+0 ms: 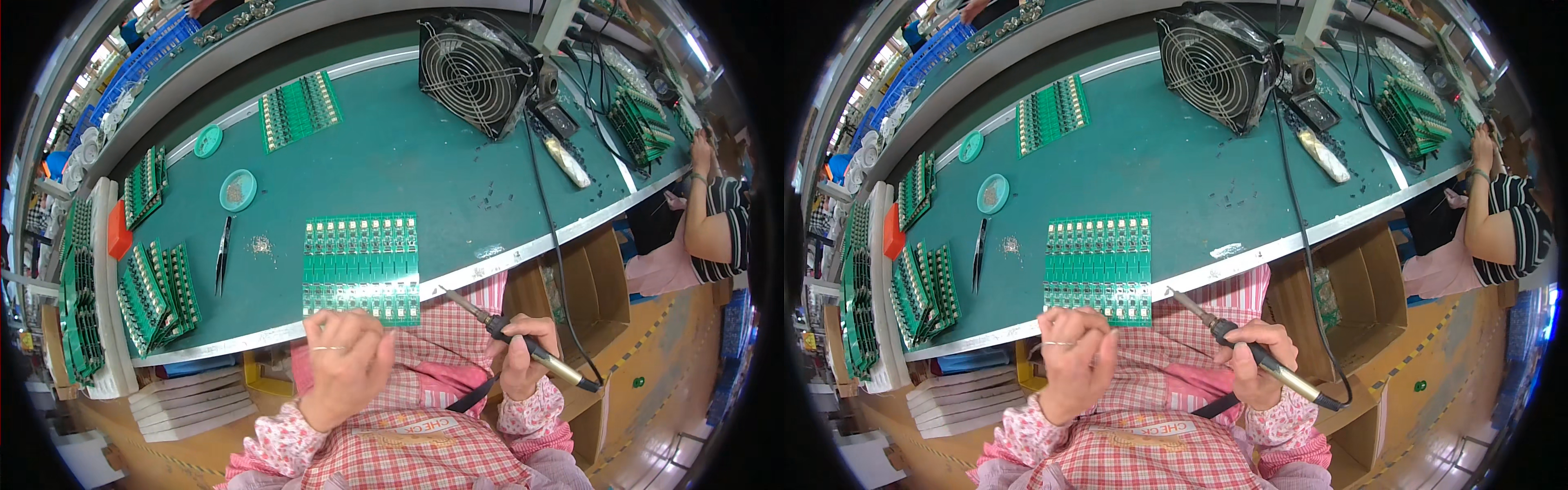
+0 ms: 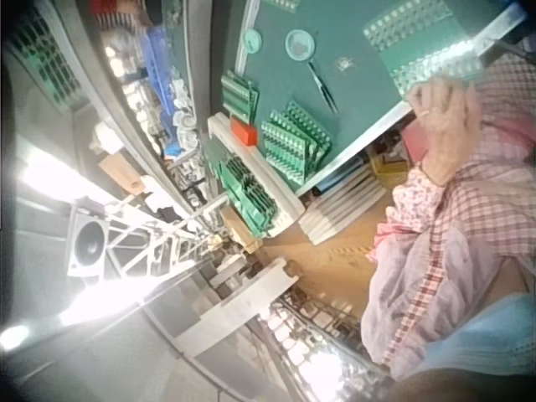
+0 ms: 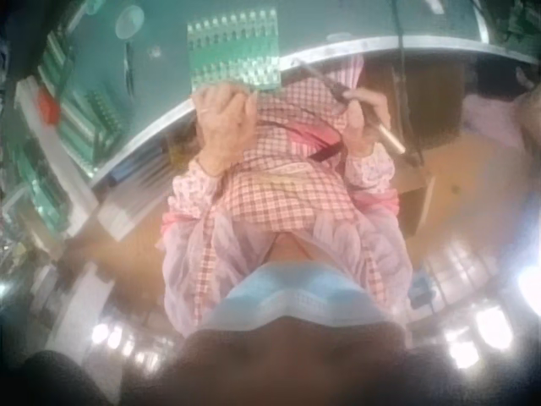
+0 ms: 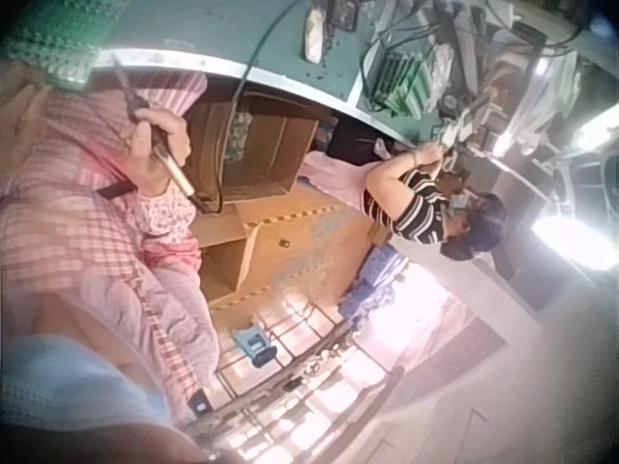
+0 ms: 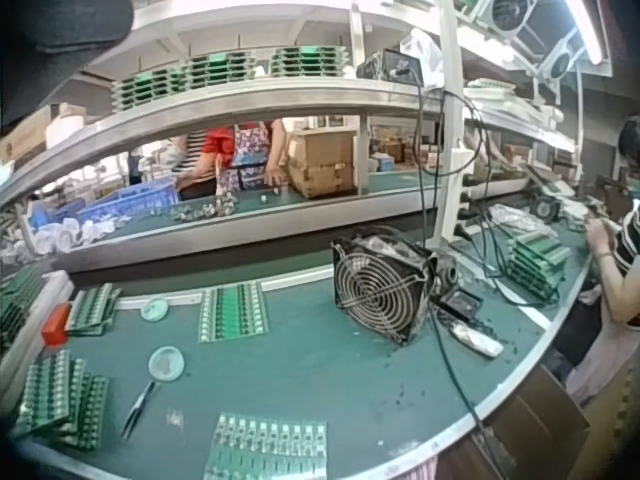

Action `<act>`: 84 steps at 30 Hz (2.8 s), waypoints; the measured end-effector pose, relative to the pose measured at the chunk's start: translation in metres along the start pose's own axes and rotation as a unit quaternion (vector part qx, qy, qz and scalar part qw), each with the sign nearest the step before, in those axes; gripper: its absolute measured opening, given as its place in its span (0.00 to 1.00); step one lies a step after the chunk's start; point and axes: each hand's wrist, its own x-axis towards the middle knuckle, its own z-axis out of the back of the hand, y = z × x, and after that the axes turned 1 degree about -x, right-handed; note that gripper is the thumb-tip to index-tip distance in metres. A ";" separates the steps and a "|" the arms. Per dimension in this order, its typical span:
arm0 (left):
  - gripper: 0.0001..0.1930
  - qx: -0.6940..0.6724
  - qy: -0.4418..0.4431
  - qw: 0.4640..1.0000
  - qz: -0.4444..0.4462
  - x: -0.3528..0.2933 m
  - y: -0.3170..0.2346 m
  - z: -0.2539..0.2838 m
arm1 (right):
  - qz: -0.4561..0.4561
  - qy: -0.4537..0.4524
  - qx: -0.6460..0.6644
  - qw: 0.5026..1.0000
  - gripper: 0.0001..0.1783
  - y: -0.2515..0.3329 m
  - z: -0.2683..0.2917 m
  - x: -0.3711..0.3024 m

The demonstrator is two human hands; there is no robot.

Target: The person solders components onto circuit boards using a soldering iron and solder wire.

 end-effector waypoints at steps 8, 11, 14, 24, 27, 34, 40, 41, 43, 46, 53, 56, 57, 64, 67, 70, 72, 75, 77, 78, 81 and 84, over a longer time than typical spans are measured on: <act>0.05 0.061 -0.014 0.997 0.032 -0.008 -0.021 -0.027 | 0.040 0.103 -0.012 0.994 0.07 0.004 0.012 0.016; 0.06 0.068 -0.018 0.997 0.036 -0.007 -0.021 -0.033 | 0.048 0.109 -0.021 0.993 0.06 0.003 0.011 0.018; 0.06 0.078 -0.026 0.996 0.037 -0.004 -0.022 -0.037 | 0.060 0.117 -0.017 0.991 0.06 0.000 0.010 0.018; 0.08 0.101 -0.028 0.994 0.043 -0.002 -0.022 -0.044 | 0.059 0.124 0.000 0.991 0.04 -0.006 0.007 0.017; 0.08 0.109 -0.029 0.993 0.043 -0.002 -0.022 -0.045 | 0.056 0.128 -0.001 0.990 0.04 -0.007 0.006 0.017; 0.07 0.113 -0.027 0.992 0.044 0.000 -0.022 -0.045 | 0.097 0.151 -0.014 0.984 0.04 -0.007 0.004 0.023; 0.07 0.119 -0.027 0.992 0.037 0.002 -0.020 -0.041 | 0.237 0.213 -0.079 0.944 0.08 -0.008 0.004 0.036; 0.07 0.111 -0.017 0.993 0.038 0.000 -0.019 -0.041 | 0.238 0.214 -0.079 0.944 0.08 -0.008 0.005 0.036; 0.07 0.102 -0.008 0.994 0.039 -0.002 -0.017 -0.040 | 0.222 0.222 -0.080 0.946 0.08 -0.007 0.005 0.036; 0.07 0.091 -0.032 0.995 0.018 -0.004 -0.013 -0.036 | 0.186 0.185 -0.036 0.964 0.06 -0.005 0.009 0.033; 0.08 0.042 -0.036 0.998 -0.034 -0.012 -0.013 -0.021 | 0.174 0.150 -0.051 0.972 0.10 0.000 0.014 0.026; 0.07 0.018 0.000 0.997 -0.072 -0.016 -0.022 -0.019 | 0.195 0.200 -0.108 0.954 0.17 0.008 0.001 0.022; 0.07 0.014 0.020 0.995 -0.099 -0.018 -0.025 -0.018 | 0.192 0.238 -0.160 0.939 0.18 0.012 -0.005 0.021; 0.07 0.035 0.027 0.994 -0.099 -0.029 -0.018 -0.005 | 0.180 0.273 -0.201 0.923 0.17 0.013 -0.012 0.012; 0.06 0.084 0.048 0.989 -0.111 -0.036 -0.001 0.010 | 0.158 0.199 -0.214 0.943 0.18 0.002 -0.013 0.008; 0.06 0.060 0.026 0.998 -0.019 -0.037 0.015 0.019 | 0.094 0.098 -0.181 0.974 0.22 -0.008 -0.032 0.009; 0.05 0.039 -0.059 0.997 0.004 -0.029 0.026 0.022 | 0.041 0.095 -0.142 0.984 0.26 -0.015 -0.046 0.002; 0.12 0.049 -0.057 0.997 0.022 -0.012 0.037 0.029 | -0.044 0.088 -0.107 0.989 0.29 -0.018 -0.061 -0.003; 0.18 0.042 -0.070 0.996 0.021 0.005 0.044 0.032 | -0.051 0.069 -0.090 0.992 0.28 -0.023 -0.069 -0.005; 0.24 0.029 -0.032 0.999 0.009 0.014 0.049 0.033 | -0.062 0.048 -0.072 0.994 0.28 -0.025 -0.071 -0.005; 0.37 0.019 0.038 0.999 -0.010 0.035 0.060 0.042 | -0.047 0.042 -0.068 0.996 0.26 -0.024 -0.076 -0.002; 0.54 0.076 0.090 0.993 -0.013 0.039 0.071 0.058 | -0.063 0.068 -0.057 0.994 0.28 -0.013 -0.085 0.002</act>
